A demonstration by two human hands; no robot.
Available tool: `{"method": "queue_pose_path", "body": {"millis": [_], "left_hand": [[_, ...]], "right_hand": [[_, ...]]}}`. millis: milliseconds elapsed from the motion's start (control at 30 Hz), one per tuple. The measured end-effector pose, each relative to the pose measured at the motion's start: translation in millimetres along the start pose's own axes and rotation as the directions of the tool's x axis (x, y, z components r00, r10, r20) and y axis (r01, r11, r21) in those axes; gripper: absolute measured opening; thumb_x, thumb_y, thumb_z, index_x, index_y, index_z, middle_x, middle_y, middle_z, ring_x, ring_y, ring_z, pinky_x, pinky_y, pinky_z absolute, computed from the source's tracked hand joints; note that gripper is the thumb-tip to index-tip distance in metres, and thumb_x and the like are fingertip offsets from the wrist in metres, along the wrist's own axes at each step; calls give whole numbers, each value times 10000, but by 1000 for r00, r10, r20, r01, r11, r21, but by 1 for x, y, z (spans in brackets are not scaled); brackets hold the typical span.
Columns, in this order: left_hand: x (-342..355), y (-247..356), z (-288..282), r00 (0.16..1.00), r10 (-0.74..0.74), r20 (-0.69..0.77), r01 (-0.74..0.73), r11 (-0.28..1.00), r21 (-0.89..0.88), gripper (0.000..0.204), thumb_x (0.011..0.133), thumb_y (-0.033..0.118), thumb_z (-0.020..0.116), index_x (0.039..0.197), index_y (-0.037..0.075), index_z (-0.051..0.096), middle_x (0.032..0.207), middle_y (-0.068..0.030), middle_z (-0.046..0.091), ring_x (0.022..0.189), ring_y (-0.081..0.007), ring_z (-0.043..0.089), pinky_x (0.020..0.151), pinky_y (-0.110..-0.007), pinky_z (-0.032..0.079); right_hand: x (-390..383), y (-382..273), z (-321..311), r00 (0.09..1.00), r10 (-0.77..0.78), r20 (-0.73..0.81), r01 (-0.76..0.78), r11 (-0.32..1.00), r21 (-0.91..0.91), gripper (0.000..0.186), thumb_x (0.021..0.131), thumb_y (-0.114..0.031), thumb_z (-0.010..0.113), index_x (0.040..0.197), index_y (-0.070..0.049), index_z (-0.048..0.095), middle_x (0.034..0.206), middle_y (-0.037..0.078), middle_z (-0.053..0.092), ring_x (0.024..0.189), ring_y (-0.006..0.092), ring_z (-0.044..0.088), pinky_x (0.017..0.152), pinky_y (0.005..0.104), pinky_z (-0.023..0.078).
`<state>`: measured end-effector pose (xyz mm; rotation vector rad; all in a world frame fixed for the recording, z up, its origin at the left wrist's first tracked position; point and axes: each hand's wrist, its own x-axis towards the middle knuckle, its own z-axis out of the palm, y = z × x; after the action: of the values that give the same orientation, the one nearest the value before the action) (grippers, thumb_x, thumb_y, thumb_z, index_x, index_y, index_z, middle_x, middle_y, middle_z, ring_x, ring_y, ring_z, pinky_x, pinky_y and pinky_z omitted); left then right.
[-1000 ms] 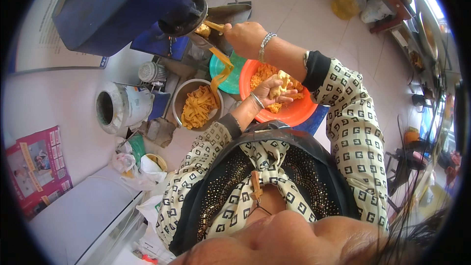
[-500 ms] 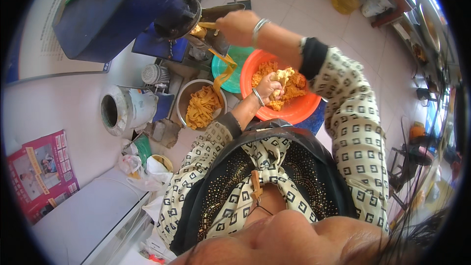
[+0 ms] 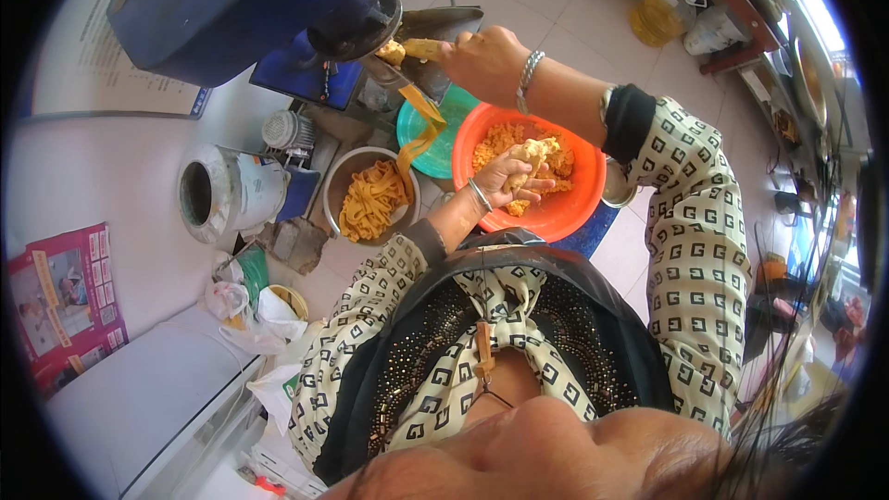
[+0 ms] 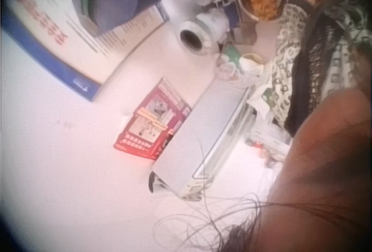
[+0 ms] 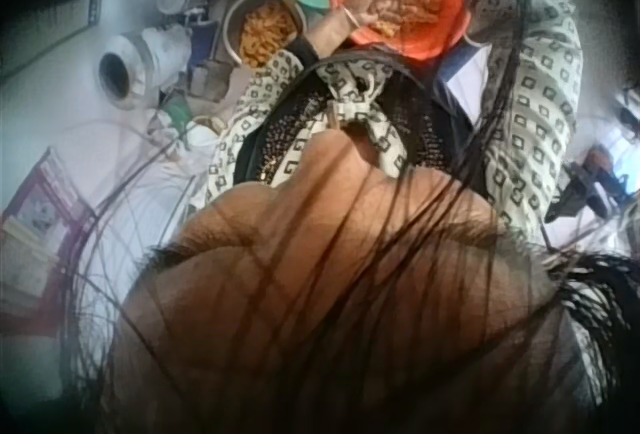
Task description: The person feeds a yellow dough mixture into a blue extrusion machine using a wooden stick and their hands. The machine extrudes long noodle strands into a green bowl below. The person repeatedly scoops dough from an orange bowl and pushes it into the machine's hopper.
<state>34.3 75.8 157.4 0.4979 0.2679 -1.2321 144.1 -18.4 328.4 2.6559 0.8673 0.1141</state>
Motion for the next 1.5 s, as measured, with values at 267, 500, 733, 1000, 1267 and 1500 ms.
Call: {"method": "queue_pose_path", "body": {"millis": [267, 500, 733, 1000, 1267, 1500], "left_hand": [[23, -4, -44, 996, 57, -62, -53, 996, 73, 356, 751, -105, 486, 1028, 102, 569, 793, -47, 553, 554, -139, 495, 388, -208, 316], [-14, 5, -1, 986, 159, 43, -163, 981, 101, 336, 858, 26, 557, 1186, 57, 488, 992, -94, 566, 754, -191, 612, 531, -311, 497], [-37, 2, 1, 978, 151, 145, -153, 988, 2, 504, 923, 132, 604, 1367, 30, 389, 1291, -142, 537, 1085, -330, 610, 870, -438, 546], [-54, 16, -17, 932, 317, 175, -344, 927, 149, 491, 949, 199, 579, 1337, -67, 436, 1261, -136, 581, 1097, -215, 602, 973, -317, 472], [-79, 157, 48, 370, 895, 248, -88, -232, 969, 522, 800, 253, 736, 1188, -35, 542, 1019, -125, 612, 885, -253, 622, 805, -362, 516], [-59, 164, 41, 161, 804, 572, 468, -572, 674, 635, 793, 394, 724, 1205, -48, 531, 1127, -232, 560, 1019, -378, 559, 872, -491, 462]], "right_hand": [[-33, 4, -25, 987, 148, 62, -159, 859, 487, 200, 864, -153, 534, 1022, -79, 631, 756, 128, 683, 747, 317, 692, 646, 422, 544], [-13, -10, 6, 985, 166, 47, -163, 806, 570, 156, 900, -170, 521, 1014, -77, 571, 698, 146, 638, 714, 349, 659, 635, 468, 498], [-20, -6, 4, 972, 234, 28, -204, 772, 603, 138, 898, -167, 526, 987, -71, 569, 698, 138, 646, 710, 351, 661, 634, 471, 498], [-14, 21, 2, 961, 218, 173, -278, 736, 617, 208, 932, -219, 520, 1042, -82, 632, 761, 142, 672, 740, 362, 661, 688, 471, 510], [-62, 57, -12, 900, 435, 18, -303, 597, 743, 229, 936, -188, 473, 1082, -105, 628, 808, 151, 675, 803, 363, 654, 726, 475, 502], [-50, 39, -1, 924, 370, 98, -329, 637, 697, 211, 897, -124, 487, 1067, -55, 591, 750, 159, 666, 756, 366, 663, 680, 463, 510]]}}
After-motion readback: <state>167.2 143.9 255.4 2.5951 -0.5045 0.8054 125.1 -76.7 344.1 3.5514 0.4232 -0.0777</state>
